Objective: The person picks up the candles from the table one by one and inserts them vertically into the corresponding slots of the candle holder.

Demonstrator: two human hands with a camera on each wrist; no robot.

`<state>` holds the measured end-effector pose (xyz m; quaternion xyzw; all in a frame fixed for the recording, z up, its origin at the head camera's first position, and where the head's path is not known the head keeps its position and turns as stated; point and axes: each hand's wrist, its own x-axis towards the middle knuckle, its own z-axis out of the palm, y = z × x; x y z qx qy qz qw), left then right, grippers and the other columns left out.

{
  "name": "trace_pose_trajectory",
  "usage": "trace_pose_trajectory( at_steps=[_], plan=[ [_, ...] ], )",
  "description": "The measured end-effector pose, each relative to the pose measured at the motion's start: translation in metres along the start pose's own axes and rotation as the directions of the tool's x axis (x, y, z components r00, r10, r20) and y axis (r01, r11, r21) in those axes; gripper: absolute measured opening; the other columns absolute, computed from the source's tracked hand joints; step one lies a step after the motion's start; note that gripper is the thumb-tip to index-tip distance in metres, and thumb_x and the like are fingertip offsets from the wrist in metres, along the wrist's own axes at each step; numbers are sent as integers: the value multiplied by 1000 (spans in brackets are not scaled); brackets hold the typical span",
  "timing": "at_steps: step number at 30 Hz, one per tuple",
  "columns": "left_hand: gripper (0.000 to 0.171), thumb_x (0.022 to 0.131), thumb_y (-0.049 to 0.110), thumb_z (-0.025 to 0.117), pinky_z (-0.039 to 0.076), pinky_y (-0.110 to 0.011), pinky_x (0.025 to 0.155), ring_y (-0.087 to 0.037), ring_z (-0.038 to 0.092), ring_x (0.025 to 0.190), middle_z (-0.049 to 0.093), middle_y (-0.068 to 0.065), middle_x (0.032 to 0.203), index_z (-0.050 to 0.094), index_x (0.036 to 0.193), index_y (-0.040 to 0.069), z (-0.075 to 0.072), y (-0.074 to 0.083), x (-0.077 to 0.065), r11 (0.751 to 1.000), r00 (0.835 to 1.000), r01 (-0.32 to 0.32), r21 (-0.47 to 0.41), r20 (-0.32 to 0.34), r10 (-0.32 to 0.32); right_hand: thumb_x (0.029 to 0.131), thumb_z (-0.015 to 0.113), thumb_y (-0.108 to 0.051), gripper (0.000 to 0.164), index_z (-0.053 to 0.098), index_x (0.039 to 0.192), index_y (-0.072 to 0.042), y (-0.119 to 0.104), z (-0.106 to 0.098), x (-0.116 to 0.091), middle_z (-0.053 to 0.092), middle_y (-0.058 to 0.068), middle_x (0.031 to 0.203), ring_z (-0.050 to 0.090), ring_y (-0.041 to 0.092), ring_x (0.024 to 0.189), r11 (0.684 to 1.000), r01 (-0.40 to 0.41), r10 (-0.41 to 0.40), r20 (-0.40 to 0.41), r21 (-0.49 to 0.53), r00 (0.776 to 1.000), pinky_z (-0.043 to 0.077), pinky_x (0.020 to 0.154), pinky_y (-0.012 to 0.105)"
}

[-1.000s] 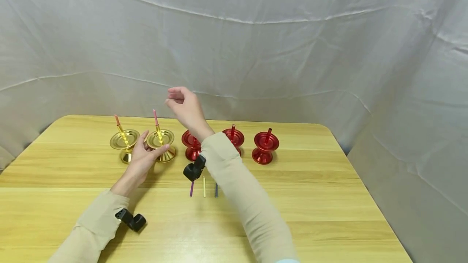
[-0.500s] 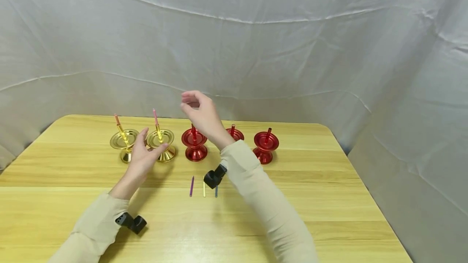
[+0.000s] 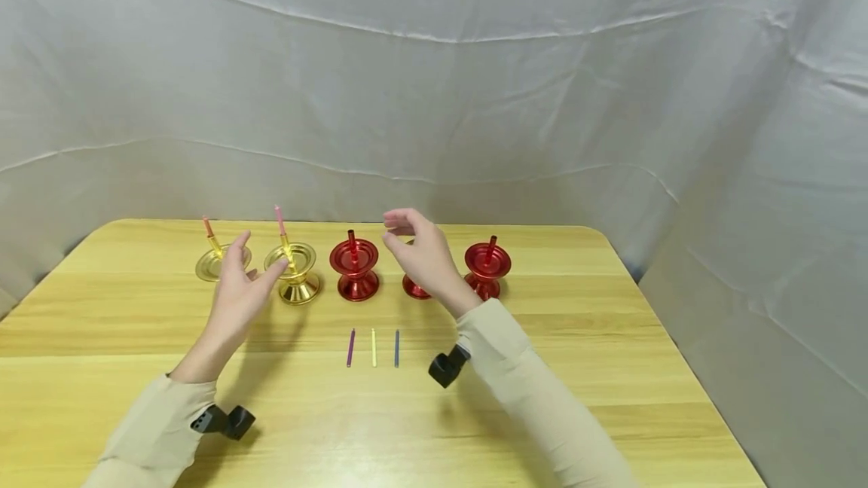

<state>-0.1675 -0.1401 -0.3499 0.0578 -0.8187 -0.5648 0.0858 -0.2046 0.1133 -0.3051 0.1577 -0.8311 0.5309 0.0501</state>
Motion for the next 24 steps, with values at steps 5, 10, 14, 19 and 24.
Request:
trace_pose_trajectory(
  at_steps=[5, 10, 14, 19, 24],
  plan=[
    [79, 95, 32, 61, 26, -56, 110, -41, 22, 138, 16, -20, 155, 15, 153, 4, 2, 7, -4, 999, 997, -44, 5, -56, 45, 92, 63, -4, 26, 62, 118, 1, 16, -3, -19, 65, 14, 113, 60, 24, 103, 999, -14, 15, 27, -35, 1000, 50, 91, 38],
    [72, 95, 27, 62, 29, -53, 109, -38, 29, 135, 27, -20, 150, 23, 152, 6, 9, 9, -6, 995, 994, -83, -56, -76, 79, 91, 64, -1, 26, 61, 116, 3, 32, -4, -37, 65, 16, 112, 61, 27, 102, 996, -33, 39, 65, -86, 997, 50, 92, 41],
    [67, 95, 23, 62, 33, -49, 108, -37, 36, 133, 33, -20, 148, 28, 150, 5, 17, 6, -4, 988, 993, -112, -102, -43, 108, 90, 65, -2, 26, 62, 116, 3, 44, -4, -47, 66, 15, 112, 63, 26, 98, 986, -76, 88, 78, -145, 993, 52, 88, 40],
    [60, 95, 16, 63, 37, -44, 106, -34, 41, 130, 38, -20, 145, 36, 147, 3, 28, 1, -1, 976, 987, -163, -141, -18, 162, 90, 65, -2, 26, 64, 115, 4, 57, 0, -56, 68, 15, 110, 65, 26, 96, 977, -104, 125, 105, -185, 987, 52, 87, 39],
    [57, 92, 7, 64, 41, -38, 104, -31, 42, 130, 39, -16, 146, 40, 143, -2, 37, 0, -4, 963, 969, -239, -120, -87, 230, 90, 64, -1, 25, 64, 114, 6, 66, 5, -63, 68, 17, 107, 64, 25, 93, 975, -105, 135, 149, -196, 980, 53, 85, 38]
  ],
)
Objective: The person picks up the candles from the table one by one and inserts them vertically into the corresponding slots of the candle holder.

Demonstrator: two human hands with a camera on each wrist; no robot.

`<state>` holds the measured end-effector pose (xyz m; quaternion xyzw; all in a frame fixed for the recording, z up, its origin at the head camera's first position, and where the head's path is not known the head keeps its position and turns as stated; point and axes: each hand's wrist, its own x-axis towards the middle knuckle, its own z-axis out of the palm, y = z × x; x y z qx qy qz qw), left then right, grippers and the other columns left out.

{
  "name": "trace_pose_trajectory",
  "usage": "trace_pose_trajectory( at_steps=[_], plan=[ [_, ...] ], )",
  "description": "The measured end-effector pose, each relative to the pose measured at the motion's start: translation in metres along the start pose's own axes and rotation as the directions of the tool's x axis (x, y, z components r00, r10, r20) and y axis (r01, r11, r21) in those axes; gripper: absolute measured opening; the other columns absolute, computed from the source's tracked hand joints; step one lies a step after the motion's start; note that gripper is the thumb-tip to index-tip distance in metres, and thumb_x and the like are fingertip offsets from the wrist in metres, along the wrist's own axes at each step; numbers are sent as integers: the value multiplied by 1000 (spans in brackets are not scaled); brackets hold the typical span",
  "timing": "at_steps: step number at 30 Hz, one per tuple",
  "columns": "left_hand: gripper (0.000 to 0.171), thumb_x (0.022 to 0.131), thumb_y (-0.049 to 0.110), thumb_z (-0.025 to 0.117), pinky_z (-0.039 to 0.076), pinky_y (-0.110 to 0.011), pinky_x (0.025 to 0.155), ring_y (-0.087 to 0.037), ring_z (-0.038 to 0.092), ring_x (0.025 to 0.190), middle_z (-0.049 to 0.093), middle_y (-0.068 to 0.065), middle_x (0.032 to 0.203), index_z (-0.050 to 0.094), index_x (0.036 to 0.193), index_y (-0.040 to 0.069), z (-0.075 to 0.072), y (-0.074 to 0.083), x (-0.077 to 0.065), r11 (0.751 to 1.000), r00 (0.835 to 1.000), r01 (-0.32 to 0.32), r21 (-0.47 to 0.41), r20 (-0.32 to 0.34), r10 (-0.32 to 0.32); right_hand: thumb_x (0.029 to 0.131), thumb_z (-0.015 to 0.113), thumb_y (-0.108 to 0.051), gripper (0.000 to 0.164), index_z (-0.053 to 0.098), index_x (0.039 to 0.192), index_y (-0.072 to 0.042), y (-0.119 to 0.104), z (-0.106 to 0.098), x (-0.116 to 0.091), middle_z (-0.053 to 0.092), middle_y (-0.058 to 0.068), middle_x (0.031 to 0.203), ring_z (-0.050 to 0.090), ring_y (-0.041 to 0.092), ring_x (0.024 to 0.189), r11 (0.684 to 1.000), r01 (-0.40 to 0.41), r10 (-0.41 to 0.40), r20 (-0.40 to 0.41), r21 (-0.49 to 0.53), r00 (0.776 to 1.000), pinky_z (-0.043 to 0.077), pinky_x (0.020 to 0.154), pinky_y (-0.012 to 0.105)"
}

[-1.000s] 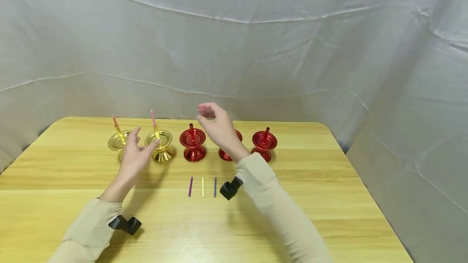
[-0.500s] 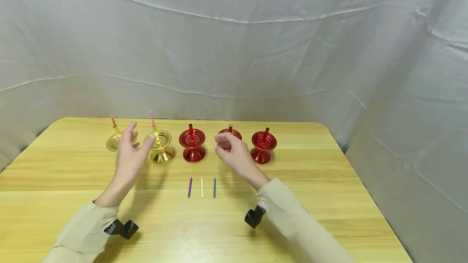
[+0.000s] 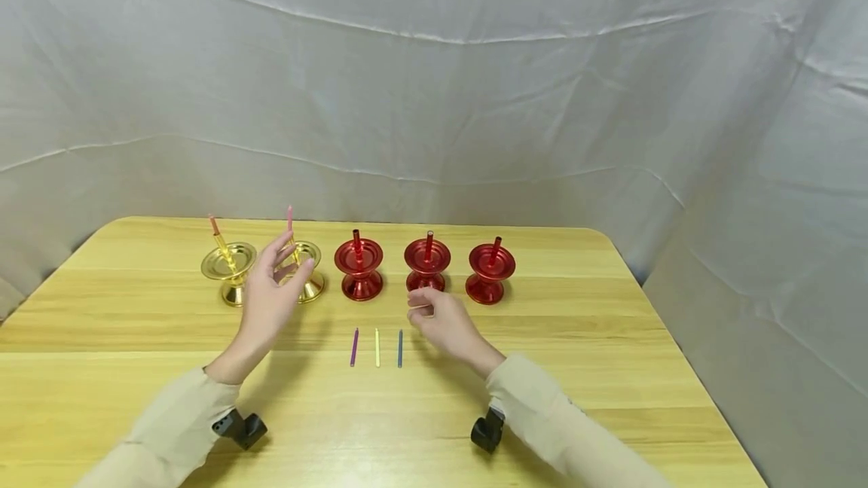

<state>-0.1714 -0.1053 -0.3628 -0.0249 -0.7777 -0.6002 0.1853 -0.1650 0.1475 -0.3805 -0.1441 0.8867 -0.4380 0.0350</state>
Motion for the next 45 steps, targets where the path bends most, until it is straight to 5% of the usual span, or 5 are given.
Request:
trace_pose_trajectory(
  at_steps=[8, 13, 20, 31, 45],
  plan=[
    [55, 91, 3, 61, 43, -42, 101, -34, 43, 128, 37, -17, 147, 40, 142, -3, 7, -2, -5, 999, 1000, 27, 28, -7, -26, 90, 63, -1, 24, 64, 112, 6, 4, 3, -3, 68, 16, 108, 64, 26, 95, 1000, -4, 4, 12, -22, 1000, 53, 86, 39],
    [57, 91, 5, 62, 45, -45, 99, -38, 48, 122, 42, -22, 140, 39, 143, -2, 18, -5, -9, 998, 997, 56, -7, 58, -56, 87, 65, 0, 24, 65, 111, 5, 5, 6, -6, 68, 13, 103, 64, 24, 93, 998, -55, 55, 12, -10, 998, 53, 85, 36],
    [65, 90, 9, 65, 35, -43, 108, -37, 36, 134, 32, -22, 149, 33, 146, -2, 33, -5, -9, 993, 978, 116, -10, 173, -112, 83, 67, 1, 26, 65, 108, 7, 8, 14, -7, 69, 8, 96, 63, 19, 86, 996, -90, 89, 30, 10, 996, 54, 77, 29],
    [84, 87, 13, 70, 32, -45, 109, -36, 33, 136, 29, -23, 151, 19, 151, -2, 52, -10, 5, 974, 951, 216, 66, 213, -225, 80, 69, 2, 26, 66, 105, 9, 5, 22, -16, 68, 10, 93, 64, 20, 84, 986, -143, 140, 38, 87, 989, 54, 71, 26],
    [89, 86, 18, 73, 25, -45, 113, -36, 31, 137, 27, -23, 152, 15, 152, 0, 65, -23, 20, 948, 924, 317, 21, 219, -313, 75, 77, -6, 15, 67, 85, 0, 2, 30, -16, 59, -2, 72, 53, 9, 67, 990, -103, 101, -23, -97, 995, 50, 67, 25]
  ],
)
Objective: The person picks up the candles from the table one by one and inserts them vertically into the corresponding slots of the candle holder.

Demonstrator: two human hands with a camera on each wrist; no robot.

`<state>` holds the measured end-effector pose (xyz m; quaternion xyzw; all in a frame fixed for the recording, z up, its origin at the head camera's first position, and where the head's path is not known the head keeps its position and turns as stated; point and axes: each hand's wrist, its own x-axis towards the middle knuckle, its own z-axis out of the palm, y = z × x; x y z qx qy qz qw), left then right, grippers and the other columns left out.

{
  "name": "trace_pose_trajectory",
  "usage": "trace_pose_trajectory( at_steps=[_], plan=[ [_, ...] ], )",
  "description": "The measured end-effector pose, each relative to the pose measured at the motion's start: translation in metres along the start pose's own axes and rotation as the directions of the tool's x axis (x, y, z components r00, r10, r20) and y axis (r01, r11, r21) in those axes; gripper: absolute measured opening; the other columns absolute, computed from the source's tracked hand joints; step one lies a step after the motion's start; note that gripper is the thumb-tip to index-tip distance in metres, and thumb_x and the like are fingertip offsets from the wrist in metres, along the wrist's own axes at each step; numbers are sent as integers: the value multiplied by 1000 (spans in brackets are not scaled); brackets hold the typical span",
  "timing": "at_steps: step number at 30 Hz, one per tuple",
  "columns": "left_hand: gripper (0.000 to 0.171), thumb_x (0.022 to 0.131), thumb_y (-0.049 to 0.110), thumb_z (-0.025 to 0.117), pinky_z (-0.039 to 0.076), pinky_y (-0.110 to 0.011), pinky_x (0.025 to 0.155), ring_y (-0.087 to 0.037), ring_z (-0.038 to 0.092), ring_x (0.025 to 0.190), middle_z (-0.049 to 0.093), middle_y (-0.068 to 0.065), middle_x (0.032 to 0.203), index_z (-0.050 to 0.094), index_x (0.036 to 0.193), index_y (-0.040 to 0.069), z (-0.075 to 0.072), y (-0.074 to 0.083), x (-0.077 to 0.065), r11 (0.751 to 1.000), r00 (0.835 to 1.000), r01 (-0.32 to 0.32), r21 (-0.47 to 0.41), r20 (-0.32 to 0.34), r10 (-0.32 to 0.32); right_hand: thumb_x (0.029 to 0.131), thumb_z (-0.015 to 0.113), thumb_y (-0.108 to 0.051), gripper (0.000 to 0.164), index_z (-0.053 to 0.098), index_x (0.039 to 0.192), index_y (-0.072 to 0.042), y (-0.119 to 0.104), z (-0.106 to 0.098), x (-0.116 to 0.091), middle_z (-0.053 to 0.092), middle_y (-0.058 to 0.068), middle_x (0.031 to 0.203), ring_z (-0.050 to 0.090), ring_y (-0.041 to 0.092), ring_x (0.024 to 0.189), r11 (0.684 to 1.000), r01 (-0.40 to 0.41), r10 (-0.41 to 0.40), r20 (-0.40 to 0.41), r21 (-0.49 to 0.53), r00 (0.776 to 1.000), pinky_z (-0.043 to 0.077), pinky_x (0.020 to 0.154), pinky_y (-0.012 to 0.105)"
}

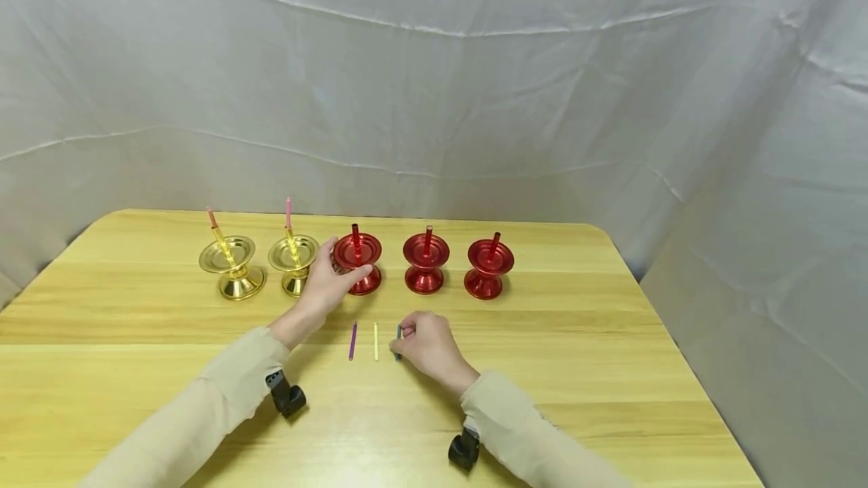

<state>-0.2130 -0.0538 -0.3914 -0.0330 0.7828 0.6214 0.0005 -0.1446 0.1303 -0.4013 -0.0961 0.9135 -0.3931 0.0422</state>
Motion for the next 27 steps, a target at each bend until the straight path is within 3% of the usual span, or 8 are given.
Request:
trace_pose_trajectory(
  at_steps=[6, 12, 19, 23, 27],
  plan=[
    [89, 87, 20, 73, 25, -45, 113, -35, 28, 139, 25, -23, 153, 14, 153, 3, -2, -3, 3, 1000, 1000, 12, -28, 11, -12, 75, 80, -6, 19, 62, 77, -3, -4, 2, 3, 51, -3, 66, 46, 9, 63, 994, 50, -51, -7, -101, 999, 44, 61, 24],
    [91, 87, 19, 73, 24, -43, 114, -34, 27, 140, 23, -22, 155, 12, 153, 3, -3, -5, 4, 999, 1000, 2, -32, 25, -1, 77, 76, 1, 10, 66, 81, 1, -3, 3, 6, 58, -1, 70, 52, 11, 67, 986, 80, -80, 5, -144, 997, 49, 64, 26],
    [85, 86, 16, 74, 32, -40, 110, -31, 36, 135, 35, -20, 149, 21, 152, 4, -3, -8, 7, 997, 999, -16, -78, 28, 19, 79, 69, 5, 5, 71, 82, 1, -7, -3, 10, 66, 3, 74, 56, 14, 68, 961, 156, -145, 66, -227, 987, 50, 63, 30],
    [84, 85, 14, 75, 35, -40, 108, -31, 40, 133, 38, -20, 147, 24, 150, 4, -3, -10, 8, 995, 999, -30, -98, 25, 32, 82, 65, 6, 8, 71, 85, 1, -10, -8, 13, 66, 5, 79, 54, 15, 69, 963, 147, -118, 139, -225, 983, 49, 63, 30],
    [84, 84, 12, 75, 37, -39, 107, -32, 42, 131, 40, -21, 145, 23, 150, 3, -4, -12, 8, 992, 998, -43, -121, 31, 47, 88, 62, 4, 10, 71, 90, 1, -8, -11, 19, 63, 3, 79, 53, 14, 71, 981, 118, -89, 179, -157, 980, 48, 66, 29]
  ],
)
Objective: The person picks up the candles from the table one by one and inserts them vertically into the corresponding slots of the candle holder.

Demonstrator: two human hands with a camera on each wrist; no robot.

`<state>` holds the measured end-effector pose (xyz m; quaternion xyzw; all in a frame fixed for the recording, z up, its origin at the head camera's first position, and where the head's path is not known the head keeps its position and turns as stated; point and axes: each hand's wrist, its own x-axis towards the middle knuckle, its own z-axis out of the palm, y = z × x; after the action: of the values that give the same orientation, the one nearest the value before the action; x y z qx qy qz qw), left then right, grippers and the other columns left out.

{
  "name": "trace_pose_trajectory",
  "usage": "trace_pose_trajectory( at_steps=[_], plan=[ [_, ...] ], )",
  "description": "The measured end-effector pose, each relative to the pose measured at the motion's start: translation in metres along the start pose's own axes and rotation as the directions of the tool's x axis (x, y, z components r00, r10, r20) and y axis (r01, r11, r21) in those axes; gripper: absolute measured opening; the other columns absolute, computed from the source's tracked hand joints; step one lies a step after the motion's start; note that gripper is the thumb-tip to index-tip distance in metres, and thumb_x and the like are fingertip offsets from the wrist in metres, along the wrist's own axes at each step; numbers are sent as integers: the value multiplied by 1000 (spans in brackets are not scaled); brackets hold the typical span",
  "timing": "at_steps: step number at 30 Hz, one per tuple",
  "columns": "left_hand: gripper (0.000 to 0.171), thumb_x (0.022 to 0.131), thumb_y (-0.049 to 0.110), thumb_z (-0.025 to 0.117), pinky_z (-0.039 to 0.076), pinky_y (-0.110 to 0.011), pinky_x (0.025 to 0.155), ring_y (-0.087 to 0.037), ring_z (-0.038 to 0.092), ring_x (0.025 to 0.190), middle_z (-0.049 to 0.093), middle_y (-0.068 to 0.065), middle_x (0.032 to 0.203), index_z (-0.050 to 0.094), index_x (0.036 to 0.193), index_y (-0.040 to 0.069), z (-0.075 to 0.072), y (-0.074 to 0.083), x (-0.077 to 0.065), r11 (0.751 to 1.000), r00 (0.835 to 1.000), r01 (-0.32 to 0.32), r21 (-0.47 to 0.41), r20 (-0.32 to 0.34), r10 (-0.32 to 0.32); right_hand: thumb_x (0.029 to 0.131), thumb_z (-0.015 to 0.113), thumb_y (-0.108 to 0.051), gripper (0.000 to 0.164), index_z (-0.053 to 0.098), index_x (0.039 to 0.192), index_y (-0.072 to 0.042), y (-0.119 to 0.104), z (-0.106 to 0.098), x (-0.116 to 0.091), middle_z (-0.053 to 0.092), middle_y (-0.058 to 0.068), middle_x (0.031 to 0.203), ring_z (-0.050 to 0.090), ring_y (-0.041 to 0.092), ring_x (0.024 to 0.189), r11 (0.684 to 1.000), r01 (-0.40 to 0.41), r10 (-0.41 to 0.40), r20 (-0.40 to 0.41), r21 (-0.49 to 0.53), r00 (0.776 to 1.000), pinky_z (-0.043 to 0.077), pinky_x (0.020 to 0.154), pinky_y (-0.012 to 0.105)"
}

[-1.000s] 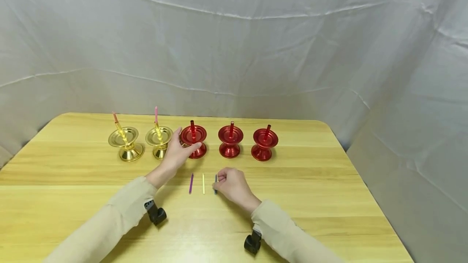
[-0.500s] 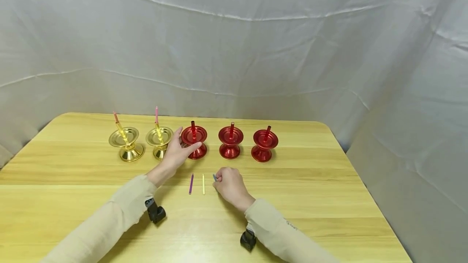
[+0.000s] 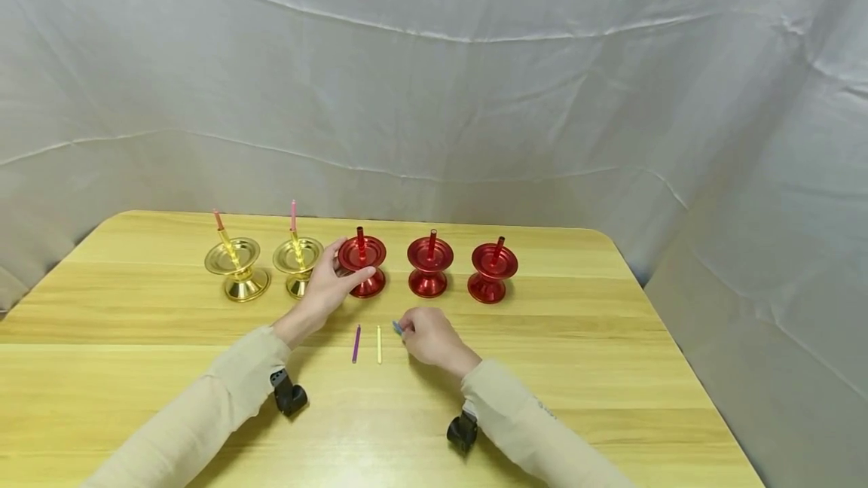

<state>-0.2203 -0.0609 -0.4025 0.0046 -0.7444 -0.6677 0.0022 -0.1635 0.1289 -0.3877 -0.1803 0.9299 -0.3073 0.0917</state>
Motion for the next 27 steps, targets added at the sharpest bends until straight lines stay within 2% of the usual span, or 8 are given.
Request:
trace_pose_trajectory(
  at_steps=[7, 12, 17, 27],
  plan=[
    [85, 85, 13, 75, 37, -40, 107, -32, 42, 131, 39, -22, 146, 22, 151, 2, 1, -1, 0, 1000, 1000, -2, -6, 10, 2, 93, 60, -1, 13, 67, 103, 2, 4, -8, 11, 63, 4, 86, 57, 15, 76, 979, -40, 41, -2, 201, 999, 51, 68, 28],
    [85, 85, 13, 75, 36, -40, 107, -33, 42, 131, 39, -23, 146, 22, 151, 3, 0, -1, 0, 1000, 1000, 0, 7, 5, 0, 93, 61, -2, 17, 67, 108, 5, 0, -19, 23, 66, 10, 90, 60, 16, 78, 959, 7, 19, -88, 282, 996, 52, 71, 30],
    [86, 85, 13, 75, 36, -39, 107, -34, 42, 131, 38, -24, 146, 21, 151, 2, 1, 0, 0, 1000, 1000, -10, 15, 13, 9, 94, 61, -3, 18, 65, 109, 3, -11, -33, 36, 67, 15, 95, 63, 19, 81, 933, 43, 14, -156, 357, 988, 55, 75, 36],
    [85, 85, 12, 74, 35, -40, 108, -35, 41, 131, 37, -24, 146, 20, 150, -1, 0, 0, 0, 1000, 999, -20, 23, 31, 19, 95, 60, -7, 17, 64, 110, 1, -37, -56, 66, 66, 10, 97, 63, 21, 88, 904, 99, 11, -255, 416, 967, 52, 82, 32]
  ],
)
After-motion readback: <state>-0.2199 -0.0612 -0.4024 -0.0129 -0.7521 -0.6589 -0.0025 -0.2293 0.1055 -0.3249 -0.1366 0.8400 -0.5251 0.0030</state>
